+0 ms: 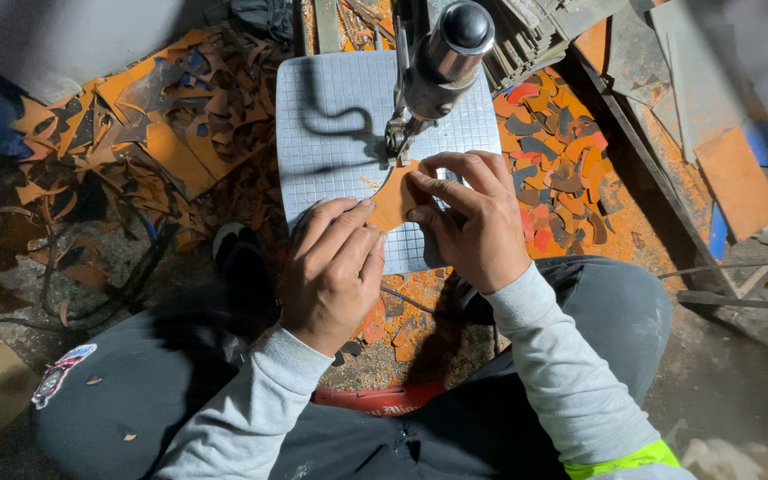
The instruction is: The person sits on the floor and uses a vertical cutting machine to cut small orange and red material pieces. They repeatedly place each piece under the blade, guide it through the cut, and remove the finished piece.
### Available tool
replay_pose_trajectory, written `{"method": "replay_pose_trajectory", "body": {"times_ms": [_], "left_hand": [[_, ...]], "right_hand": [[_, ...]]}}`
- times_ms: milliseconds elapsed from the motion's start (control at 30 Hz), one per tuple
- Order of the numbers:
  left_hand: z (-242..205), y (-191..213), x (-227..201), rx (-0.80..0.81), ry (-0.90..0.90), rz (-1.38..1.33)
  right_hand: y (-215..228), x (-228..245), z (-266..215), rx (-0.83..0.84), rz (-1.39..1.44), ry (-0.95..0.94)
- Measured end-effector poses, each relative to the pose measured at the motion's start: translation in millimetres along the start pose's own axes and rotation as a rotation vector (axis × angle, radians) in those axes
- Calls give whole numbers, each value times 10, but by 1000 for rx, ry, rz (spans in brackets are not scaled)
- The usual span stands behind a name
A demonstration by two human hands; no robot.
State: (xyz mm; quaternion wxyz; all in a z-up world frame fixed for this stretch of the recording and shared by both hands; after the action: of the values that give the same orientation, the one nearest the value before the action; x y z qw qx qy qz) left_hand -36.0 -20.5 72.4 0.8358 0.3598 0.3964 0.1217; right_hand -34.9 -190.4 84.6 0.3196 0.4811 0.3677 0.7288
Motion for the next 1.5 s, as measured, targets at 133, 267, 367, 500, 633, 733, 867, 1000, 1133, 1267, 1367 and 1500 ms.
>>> {"method": "replay_pose_trajectory", "body": {"times_ms": [133,267,367,500,633,733,867,1000,1133,1267,1367,1500], "left_hand": [[-7,-7,11,-6,-1,-11],[-9,-8,15,-15,-2,-2],[-9,-16,15,-14,5,-16],[-3,-20,8,-16,11,-33],[1,29,7,-5,-12,-39],[-5,86,74,59,-35,-78],[-14,86,157,99,-47,-97],[-7,79,155,66,-40,-78],[-5,91,106,35,-46,-66],[18,70,67,2,-41,-84],[27,59,41,-29,-43,-90],[20,58,-2,-40,-19,-55]], "right_hand": [[-12,-19,5,-3,11,-1],[-17,-23,8,-10,9,-4],[-12,-30,13,-5,12,-13],[5,-22,9,-22,27,-19],[28,-8,16,-40,31,-24],[37,-17,20,-48,47,-53],[55,-49,12,-60,36,-86],[64,-67,12,-96,44,-107],[54,-87,-14,-116,43,-108],[48,-97,-36,-122,36,-78],[35,-68,-58,-121,50,-36],[46,-14,-73,-86,30,4]]}}
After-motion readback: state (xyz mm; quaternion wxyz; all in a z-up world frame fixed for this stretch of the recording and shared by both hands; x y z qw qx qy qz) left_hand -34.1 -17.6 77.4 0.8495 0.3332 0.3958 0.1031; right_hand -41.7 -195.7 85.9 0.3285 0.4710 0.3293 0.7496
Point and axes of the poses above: each hand's wrist, its own z-axis towards the middle knuckle, its own y-axis out of the back of the hand, x = y × z, the point moved 6 cm from there along z, towards the middle knuckle, and after that the axes turned 11 degrees about x, right-handed, at the moved point
